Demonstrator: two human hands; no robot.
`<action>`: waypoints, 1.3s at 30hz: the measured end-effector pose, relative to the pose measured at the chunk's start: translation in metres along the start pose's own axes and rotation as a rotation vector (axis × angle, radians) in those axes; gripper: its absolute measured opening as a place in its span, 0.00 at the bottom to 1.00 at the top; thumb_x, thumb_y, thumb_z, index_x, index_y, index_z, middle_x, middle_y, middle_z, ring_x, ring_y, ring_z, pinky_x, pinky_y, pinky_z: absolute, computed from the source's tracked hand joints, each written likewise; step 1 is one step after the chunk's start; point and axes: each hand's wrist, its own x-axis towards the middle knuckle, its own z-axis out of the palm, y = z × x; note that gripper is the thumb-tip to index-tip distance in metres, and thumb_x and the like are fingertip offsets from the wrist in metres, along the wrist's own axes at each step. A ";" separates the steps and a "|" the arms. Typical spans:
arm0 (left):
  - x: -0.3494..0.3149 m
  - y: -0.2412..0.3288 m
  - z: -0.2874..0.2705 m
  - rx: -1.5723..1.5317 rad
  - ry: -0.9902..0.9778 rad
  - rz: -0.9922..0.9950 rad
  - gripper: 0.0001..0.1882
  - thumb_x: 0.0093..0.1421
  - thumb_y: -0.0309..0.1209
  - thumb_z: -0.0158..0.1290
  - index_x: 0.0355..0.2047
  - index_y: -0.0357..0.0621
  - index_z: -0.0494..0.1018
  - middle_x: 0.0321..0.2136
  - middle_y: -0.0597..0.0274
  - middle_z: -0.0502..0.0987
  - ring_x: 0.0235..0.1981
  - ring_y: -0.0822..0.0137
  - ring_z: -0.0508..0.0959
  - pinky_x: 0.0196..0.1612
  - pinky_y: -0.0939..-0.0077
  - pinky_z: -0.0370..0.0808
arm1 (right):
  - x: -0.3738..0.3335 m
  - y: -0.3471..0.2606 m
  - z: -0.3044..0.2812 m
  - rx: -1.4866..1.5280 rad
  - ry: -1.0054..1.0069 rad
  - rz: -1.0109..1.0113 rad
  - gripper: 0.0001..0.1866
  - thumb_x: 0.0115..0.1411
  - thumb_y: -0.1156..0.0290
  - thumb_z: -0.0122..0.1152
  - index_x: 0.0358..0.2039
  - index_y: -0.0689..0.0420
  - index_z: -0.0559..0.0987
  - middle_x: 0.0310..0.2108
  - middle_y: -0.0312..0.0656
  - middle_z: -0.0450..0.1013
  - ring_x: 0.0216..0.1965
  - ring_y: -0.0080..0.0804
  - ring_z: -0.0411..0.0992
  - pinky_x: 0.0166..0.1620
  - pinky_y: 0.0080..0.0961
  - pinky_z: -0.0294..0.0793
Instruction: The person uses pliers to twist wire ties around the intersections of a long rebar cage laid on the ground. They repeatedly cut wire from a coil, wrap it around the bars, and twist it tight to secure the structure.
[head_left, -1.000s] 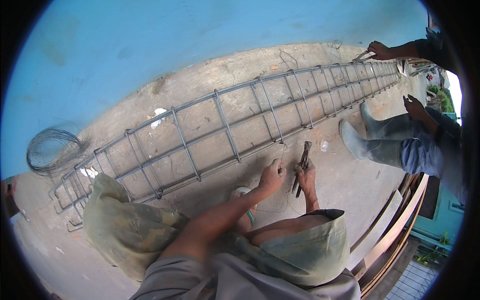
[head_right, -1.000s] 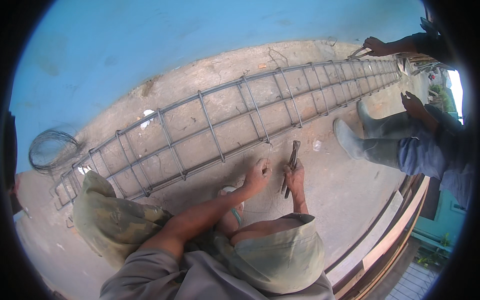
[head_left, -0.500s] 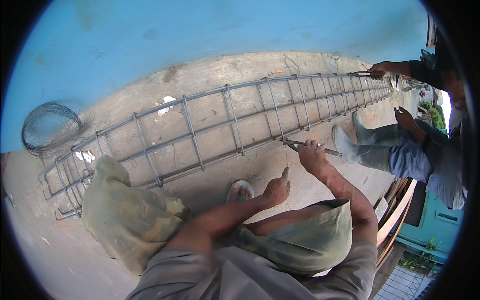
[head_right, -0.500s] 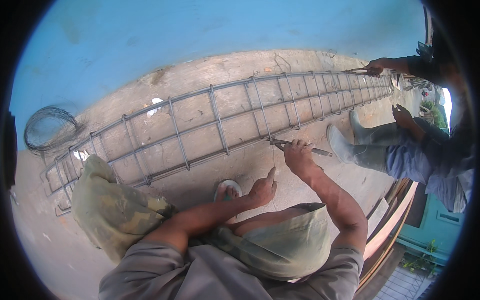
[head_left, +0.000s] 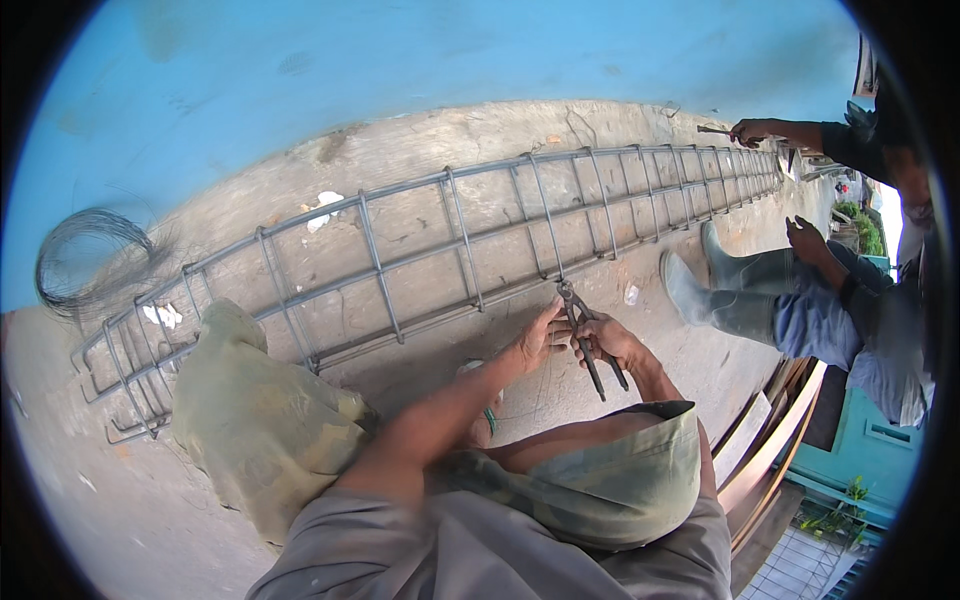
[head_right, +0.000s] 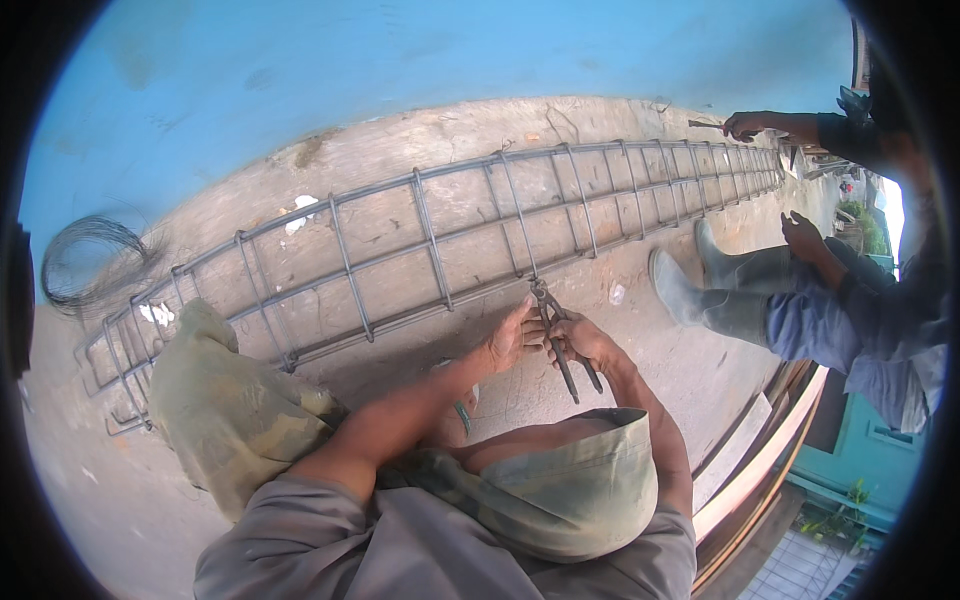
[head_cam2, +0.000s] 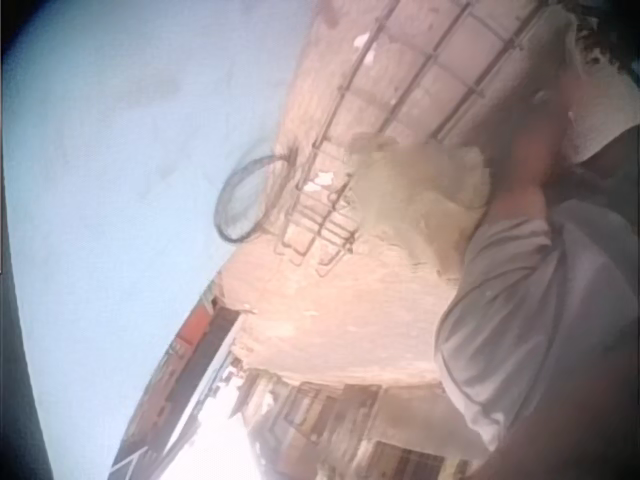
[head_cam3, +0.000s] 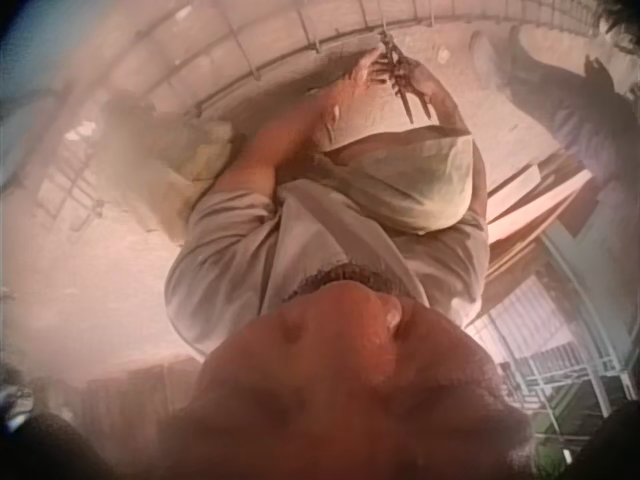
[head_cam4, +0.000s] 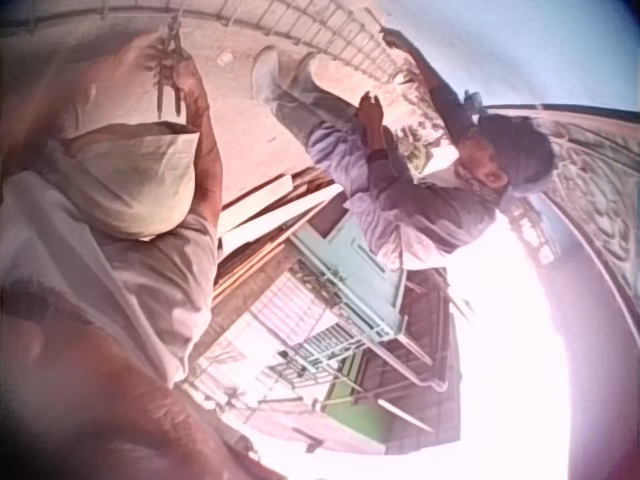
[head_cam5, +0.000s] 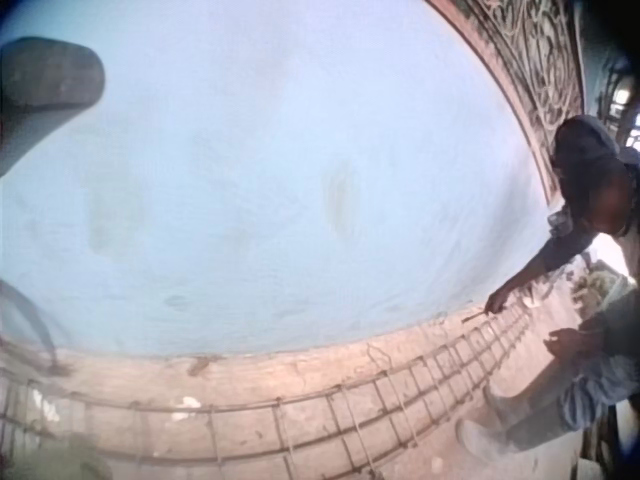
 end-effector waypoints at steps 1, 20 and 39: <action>0.008 0.012 0.001 -0.063 -0.067 0.002 0.40 0.57 0.66 0.50 0.53 0.42 0.66 0.42 0.57 0.74 0.41 0.63 0.75 0.40 0.63 0.74 | 0.001 0.005 -0.001 0.156 -0.040 0.012 0.10 0.66 0.66 0.43 0.36 0.59 0.68 0.24 0.46 0.71 0.24 0.37 0.73 0.27 0.36 0.76; 0.077 -0.020 0.052 -0.330 0.323 0.049 0.10 0.57 0.34 0.62 0.30 0.45 0.72 0.24 0.64 0.73 0.28 0.64 0.77 0.33 0.64 0.78 | -0.054 0.080 -0.008 -0.949 0.653 -0.294 0.25 0.49 0.74 0.59 0.50 0.61 0.70 0.36 0.54 0.75 0.37 0.54 0.75 0.39 0.40 0.75; 0.053 -0.005 0.053 -0.081 0.352 -0.027 0.13 0.60 0.42 0.61 0.25 0.52 0.71 0.20 0.73 0.72 0.27 0.69 0.77 0.35 0.69 0.75 | -0.229 0.068 -0.087 -0.828 0.623 0.167 0.54 0.42 0.70 0.76 0.68 0.58 0.56 0.62 0.56 0.62 0.67 0.51 0.55 0.66 0.43 0.57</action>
